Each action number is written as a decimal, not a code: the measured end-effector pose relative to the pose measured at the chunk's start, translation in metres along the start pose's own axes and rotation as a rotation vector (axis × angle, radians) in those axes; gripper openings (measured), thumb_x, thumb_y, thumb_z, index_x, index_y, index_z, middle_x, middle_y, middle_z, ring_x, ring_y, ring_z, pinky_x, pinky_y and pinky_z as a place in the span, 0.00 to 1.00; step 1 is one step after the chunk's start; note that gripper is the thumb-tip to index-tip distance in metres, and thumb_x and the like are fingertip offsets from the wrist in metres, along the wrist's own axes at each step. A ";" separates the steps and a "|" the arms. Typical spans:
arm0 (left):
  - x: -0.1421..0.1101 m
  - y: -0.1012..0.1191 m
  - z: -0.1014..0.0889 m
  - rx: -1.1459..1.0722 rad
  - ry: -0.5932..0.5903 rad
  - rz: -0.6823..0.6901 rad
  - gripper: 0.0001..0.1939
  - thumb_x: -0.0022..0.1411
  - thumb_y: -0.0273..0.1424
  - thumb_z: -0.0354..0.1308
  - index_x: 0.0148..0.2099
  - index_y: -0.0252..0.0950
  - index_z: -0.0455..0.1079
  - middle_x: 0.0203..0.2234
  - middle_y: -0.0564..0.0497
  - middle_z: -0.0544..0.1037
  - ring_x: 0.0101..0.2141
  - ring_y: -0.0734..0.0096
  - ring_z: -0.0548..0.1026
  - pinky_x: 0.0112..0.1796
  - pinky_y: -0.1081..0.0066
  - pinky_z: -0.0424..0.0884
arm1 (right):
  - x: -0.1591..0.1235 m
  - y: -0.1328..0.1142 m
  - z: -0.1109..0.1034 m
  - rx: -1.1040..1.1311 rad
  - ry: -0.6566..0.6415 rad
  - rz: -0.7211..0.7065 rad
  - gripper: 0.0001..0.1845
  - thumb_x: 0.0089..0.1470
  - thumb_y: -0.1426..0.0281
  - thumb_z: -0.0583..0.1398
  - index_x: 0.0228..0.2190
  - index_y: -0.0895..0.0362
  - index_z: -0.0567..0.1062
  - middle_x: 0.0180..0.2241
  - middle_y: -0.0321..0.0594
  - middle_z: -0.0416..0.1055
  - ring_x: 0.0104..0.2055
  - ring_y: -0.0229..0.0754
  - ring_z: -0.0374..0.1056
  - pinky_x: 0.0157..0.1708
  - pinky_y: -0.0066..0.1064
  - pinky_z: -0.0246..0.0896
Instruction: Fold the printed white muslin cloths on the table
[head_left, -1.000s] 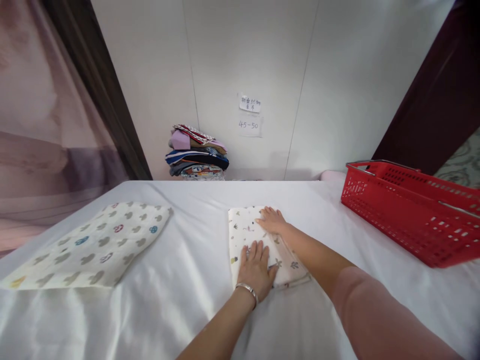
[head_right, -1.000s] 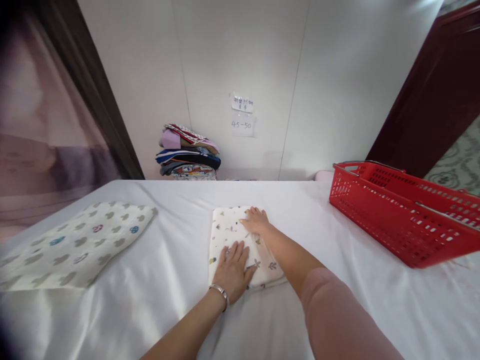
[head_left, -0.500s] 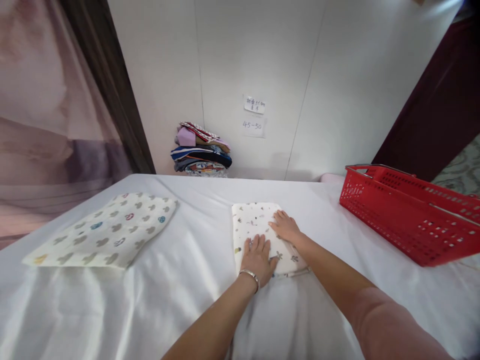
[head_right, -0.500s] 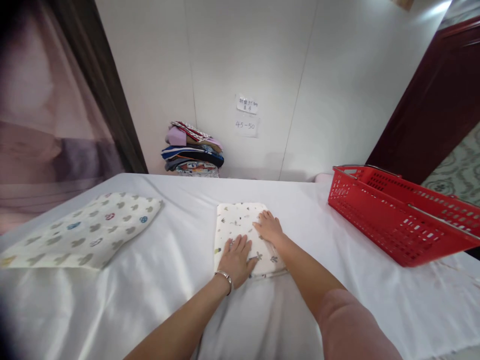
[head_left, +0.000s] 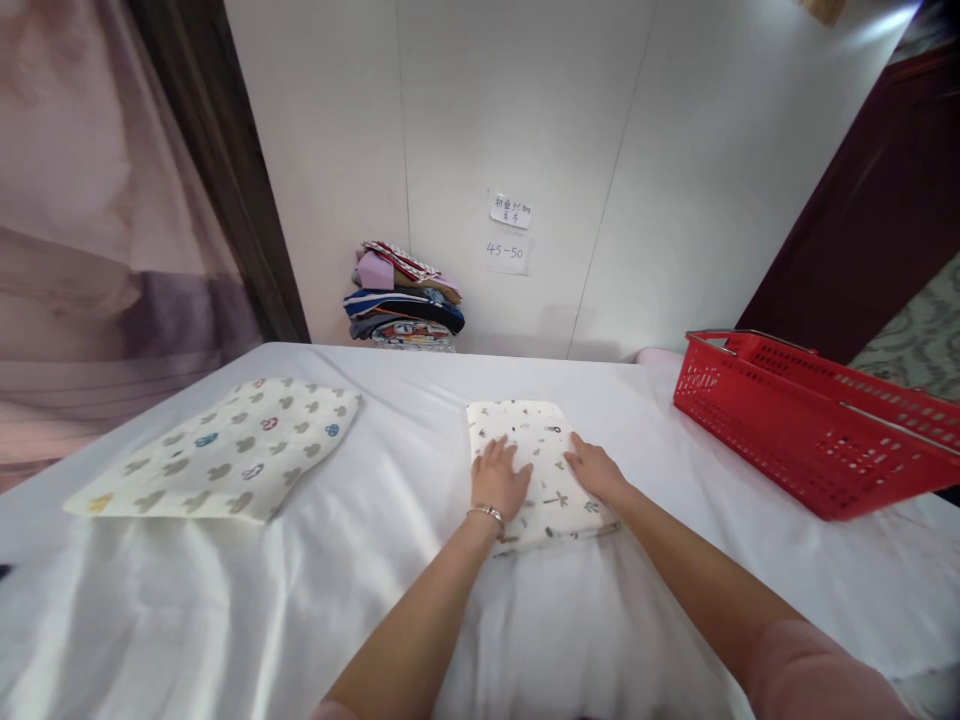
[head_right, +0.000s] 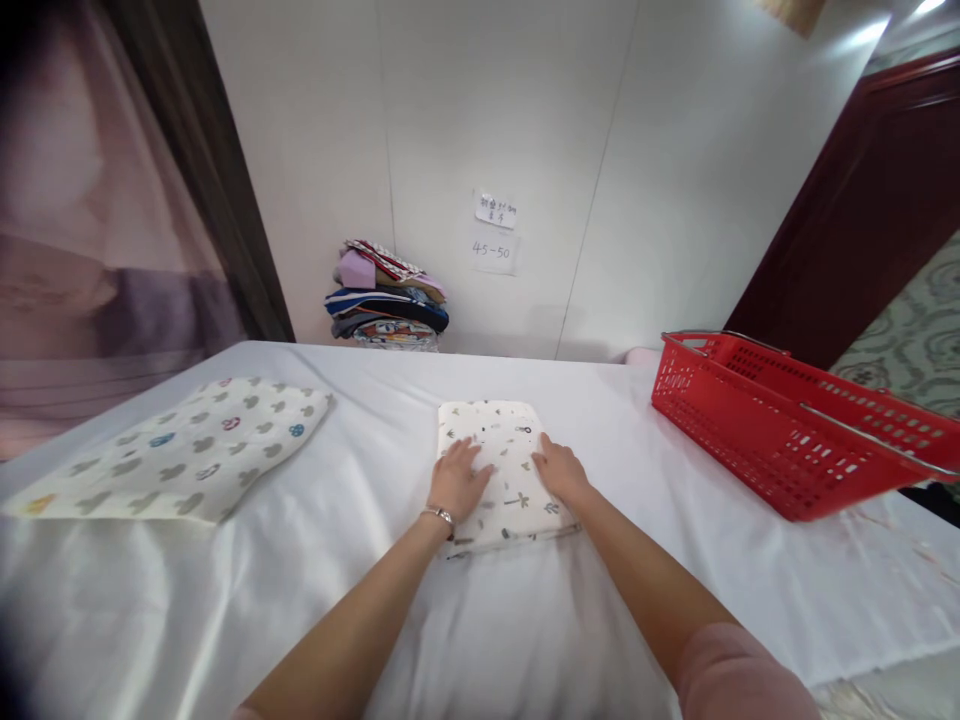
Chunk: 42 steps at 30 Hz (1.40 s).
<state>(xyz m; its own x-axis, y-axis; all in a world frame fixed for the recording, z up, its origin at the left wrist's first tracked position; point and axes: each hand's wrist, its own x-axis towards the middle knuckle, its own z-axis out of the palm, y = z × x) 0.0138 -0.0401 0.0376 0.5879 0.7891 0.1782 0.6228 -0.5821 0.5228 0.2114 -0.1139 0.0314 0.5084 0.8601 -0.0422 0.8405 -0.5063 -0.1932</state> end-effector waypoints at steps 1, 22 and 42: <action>0.003 -0.006 -0.003 -0.012 0.046 -0.070 0.24 0.58 0.39 0.47 0.55 0.36 0.59 0.59 0.47 0.55 0.58 0.61 0.50 0.55 0.61 0.51 | -0.002 0.001 -0.001 0.008 0.002 0.012 0.30 0.57 0.59 0.43 0.58 0.58 0.49 0.51 0.49 0.62 0.52 0.50 0.57 0.46 0.36 0.51; 0.021 -0.044 -0.015 -0.570 -0.022 -0.475 0.28 0.50 0.32 0.54 0.54 0.31 0.58 0.38 0.44 0.76 0.36 0.65 0.74 0.35 0.71 0.67 | -0.012 0.005 -0.007 0.097 0.005 0.008 0.20 0.54 0.59 0.49 0.42 0.56 0.70 0.44 0.44 0.69 0.47 0.44 0.63 0.42 0.28 0.54; 0.022 -0.050 -0.015 -0.544 -0.068 -0.486 0.21 0.47 0.32 0.55 0.45 0.32 0.65 0.40 0.42 0.75 0.38 0.60 0.73 0.35 0.69 0.67 | 0.001 0.014 -0.022 0.682 -0.310 0.324 0.21 0.41 0.59 0.61 0.35 0.61 0.70 0.38 0.49 0.73 0.37 0.45 0.69 0.30 0.30 0.63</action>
<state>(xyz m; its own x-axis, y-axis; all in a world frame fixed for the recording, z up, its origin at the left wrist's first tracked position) -0.0119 0.0094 0.0276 0.3526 0.9090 -0.2223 0.4873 0.0244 0.8729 0.2280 -0.1210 0.0502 0.5475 0.7065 -0.4485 0.3105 -0.6692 -0.6751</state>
